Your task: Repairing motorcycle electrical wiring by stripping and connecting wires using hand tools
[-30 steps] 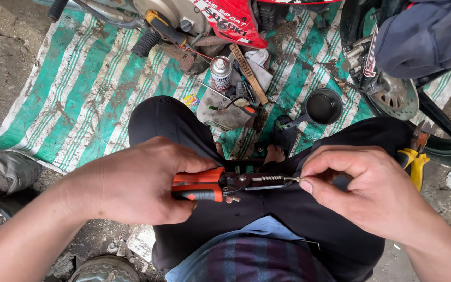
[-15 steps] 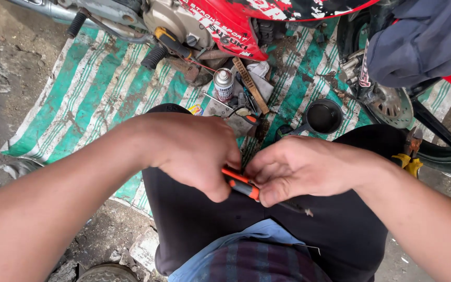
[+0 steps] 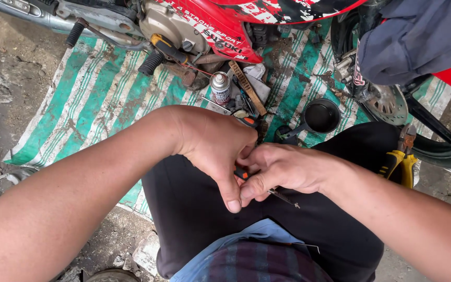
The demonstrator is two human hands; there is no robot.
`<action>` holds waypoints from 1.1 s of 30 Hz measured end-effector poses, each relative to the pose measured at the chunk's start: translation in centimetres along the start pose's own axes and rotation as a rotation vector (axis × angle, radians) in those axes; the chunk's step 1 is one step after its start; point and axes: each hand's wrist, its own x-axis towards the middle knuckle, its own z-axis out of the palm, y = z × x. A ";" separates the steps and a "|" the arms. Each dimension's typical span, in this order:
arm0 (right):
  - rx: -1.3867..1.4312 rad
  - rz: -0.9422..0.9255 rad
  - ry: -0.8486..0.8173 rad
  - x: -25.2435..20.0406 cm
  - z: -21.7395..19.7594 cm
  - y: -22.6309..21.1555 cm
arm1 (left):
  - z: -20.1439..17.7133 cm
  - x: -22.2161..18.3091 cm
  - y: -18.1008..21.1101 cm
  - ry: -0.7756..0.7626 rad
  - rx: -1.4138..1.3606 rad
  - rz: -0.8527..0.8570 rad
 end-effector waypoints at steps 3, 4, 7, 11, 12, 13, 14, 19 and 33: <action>0.024 -0.063 0.071 0.2 -0.7 1.2 | -1.5 -1.9 0.8 0.080 -0.172 -0.146; 0.026 -0.064 0.073 0.0 -0.6 1.0 | -1.2 -1.4 -1.7 0.078 -0.171 -0.144; 0.094 -0.087 0.131 -0.1 -0.6 0.5 | 1.0 0.7 -7.4 0.642 -0.218 0.169; 0.230 -0.070 0.316 0.9 -0.7 0.3 | 8.3 6.8 -7.4 1.268 -1.335 0.334; 0.209 -0.053 0.407 1.2 -0.4 0.4 | 10.4 8.8 -6.4 1.298 -1.523 0.324; 0.213 -0.045 0.408 1.6 -0.7 0.6 | 10.6 9.9 -5.8 1.293 -1.532 0.318; 0.210 -0.045 0.429 2.0 -1.0 0.8 | 10.7 10.9 -5.3 1.289 -1.645 0.287; 0.191 -0.045 0.483 3.0 -1.4 0.6 | 9.1 12.3 -3.7 1.329 -1.743 0.176; -0.422 -0.231 0.799 -4.7 -1.0 -2.8 | 4.4 12.2 -1.8 1.560 -1.884 0.774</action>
